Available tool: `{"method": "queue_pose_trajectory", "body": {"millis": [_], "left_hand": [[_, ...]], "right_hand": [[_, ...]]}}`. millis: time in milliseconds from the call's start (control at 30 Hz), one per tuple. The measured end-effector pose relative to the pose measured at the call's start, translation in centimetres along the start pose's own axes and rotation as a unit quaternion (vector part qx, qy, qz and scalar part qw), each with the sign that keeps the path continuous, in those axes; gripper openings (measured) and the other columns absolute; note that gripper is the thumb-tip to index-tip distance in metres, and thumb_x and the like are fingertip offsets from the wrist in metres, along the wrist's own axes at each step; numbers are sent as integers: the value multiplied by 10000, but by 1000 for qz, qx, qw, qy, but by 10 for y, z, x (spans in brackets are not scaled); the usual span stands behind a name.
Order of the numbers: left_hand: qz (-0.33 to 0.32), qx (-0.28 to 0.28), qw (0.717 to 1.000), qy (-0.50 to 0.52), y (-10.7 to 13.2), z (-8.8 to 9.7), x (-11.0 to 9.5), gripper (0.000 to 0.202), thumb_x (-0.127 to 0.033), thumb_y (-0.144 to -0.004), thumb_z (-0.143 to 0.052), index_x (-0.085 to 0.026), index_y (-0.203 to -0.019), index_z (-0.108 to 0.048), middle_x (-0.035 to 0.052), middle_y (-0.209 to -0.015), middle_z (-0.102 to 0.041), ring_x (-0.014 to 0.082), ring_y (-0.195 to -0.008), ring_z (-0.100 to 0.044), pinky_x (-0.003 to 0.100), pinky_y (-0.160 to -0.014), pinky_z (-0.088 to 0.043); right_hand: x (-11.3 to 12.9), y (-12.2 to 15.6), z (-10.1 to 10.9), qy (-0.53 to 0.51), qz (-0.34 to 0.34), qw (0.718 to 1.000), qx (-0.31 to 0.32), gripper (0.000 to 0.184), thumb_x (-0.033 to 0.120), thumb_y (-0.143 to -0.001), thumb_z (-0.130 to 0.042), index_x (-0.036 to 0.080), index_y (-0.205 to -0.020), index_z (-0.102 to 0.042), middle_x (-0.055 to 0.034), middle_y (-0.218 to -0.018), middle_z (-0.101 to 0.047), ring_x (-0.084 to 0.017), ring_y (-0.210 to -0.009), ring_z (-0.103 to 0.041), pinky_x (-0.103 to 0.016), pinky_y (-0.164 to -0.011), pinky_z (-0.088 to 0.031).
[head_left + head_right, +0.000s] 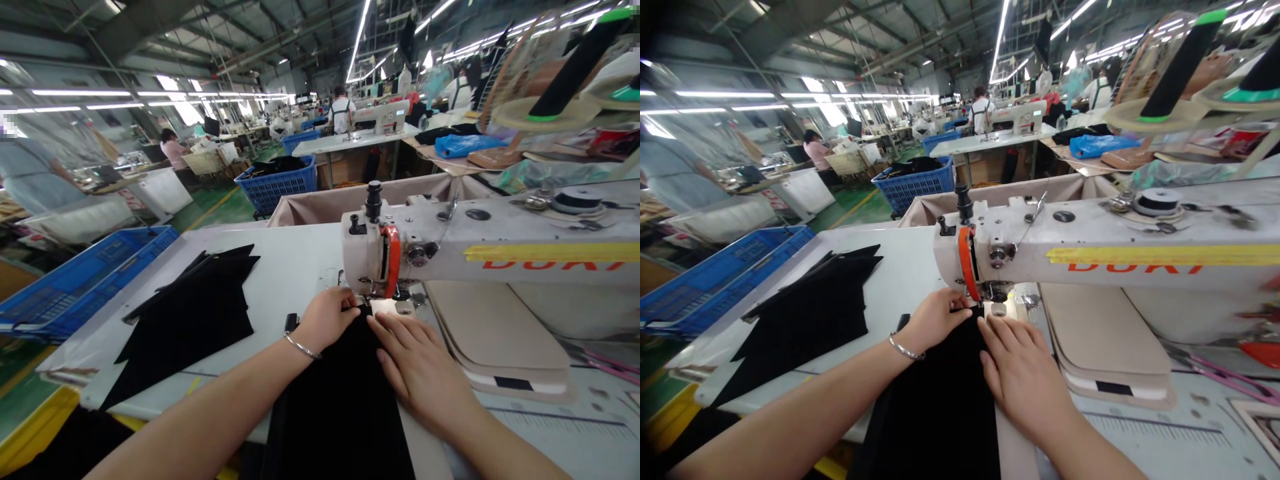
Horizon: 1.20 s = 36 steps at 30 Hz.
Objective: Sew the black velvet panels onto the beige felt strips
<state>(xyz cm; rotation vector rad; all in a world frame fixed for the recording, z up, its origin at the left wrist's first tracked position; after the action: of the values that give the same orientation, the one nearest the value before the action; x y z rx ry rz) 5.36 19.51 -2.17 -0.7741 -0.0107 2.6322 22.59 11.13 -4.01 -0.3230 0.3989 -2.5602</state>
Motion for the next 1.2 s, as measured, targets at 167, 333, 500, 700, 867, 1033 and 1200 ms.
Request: {"method": "queue_pose_trajectory", "body": {"millis": [167, 333, 500, 700, 867, 1033, 1200], "left_hand": [[-8, 0, 1000, -19, 1, 0, -3, 86, -231, -834, -619, -192, -905, -649, 33, -893, -660, 204, -843, -620, 316, -746, -492], [-144, 17, 986, -79, 22, 0, -20, 179, -195, -925, -523, -186, -1075, -621, 56, -1163, -622, 217, -1125, -548, 383, -1032, -417], [-182, 38, 978, -94, 31, -6, -19, 274, -189, -955, -484, -158, -1215, -562, 48, -1298, -573, 185, -1255, -474, 356, -1139, -341], [-185, 41, 979, -74, 26, -8, -13, 281, -185, -962, -454, -187, -1217, -570, 47, -1300, -574, 175, -1279, -466, 363, -1141, -362], [-186, 68, 977, -72, 25, 1, -14, 274, -185, -964, -436, -198, -1180, -603, 59, -1325, -558, 186, -1316, -437, 393, -1160, -325], [-237, 217, 944, -80, 88, 27, -42, 762, -486, -782, -689, -214, -1426, -384, 115, -1507, -343, 309, -1424, -235, 550, -1170, -196], [-280, 277, 911, -126, 165, 25, -52, 680, -205, -875, -603, -254, -1474, -285, 117, -1504, -326, 304, -1395, -306, 549, -1126, -284]], "right_hand": [[1, -1, -1, 10, -1, 1000, -2, 498, 329, -944, -437, 224, -1427, -384, -55, -1381, -482, -253, -1208, -436, -451, -1025, -328], [0, 1, -2, 6, -4, 1000, 8, 472, 333, -948, -432, 221, -1407, -413, -50, -1378, -479, -252, -1211, -425, -450, -1031, -321], [-1, 1, -4, 5, -12, 1000, 0, 460, 333, -941, -443, 219, -1386, -438, -61, -1366, -488, -258, -1203, -435, -454, -1034, -325], [0, 1, -3, 3, -13, 1000, -11, 449, 332, -924, -470, 214, -1357, -468, -77, -1333, -511, -263, -1194, -453, -450, -1024, -357], [1, 0, 1, 3, -10, 1000, -17, 437, 328, -916, -493, 220, -1340, -486, -82, -1323, -519, -264, -1201, -467, -463, -1030, -378], [22, 40, 16, -26, 22, 998, -49, 345, 325, -911, -512, 218, -1231, -577, -68, -1220, -604, -235, -1107, -561, -439, -996, -442], [49, 100, 31, -36, 98, 990, -94, 303, 358, -918, -514, 234, -1169, -629, -18, -1127, -675, -187, -1025, -629, -301, -856, -535]]}}
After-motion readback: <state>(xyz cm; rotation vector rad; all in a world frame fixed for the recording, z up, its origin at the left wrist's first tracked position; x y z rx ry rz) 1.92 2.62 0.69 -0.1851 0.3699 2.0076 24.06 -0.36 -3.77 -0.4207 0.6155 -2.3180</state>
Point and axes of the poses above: each hand's wrist, its own y-axis away from the middle knuckle, its own z-axis out of the back of the hand, x = y × z, the point moved 3 cm from there along -y, towards the middle knuckle
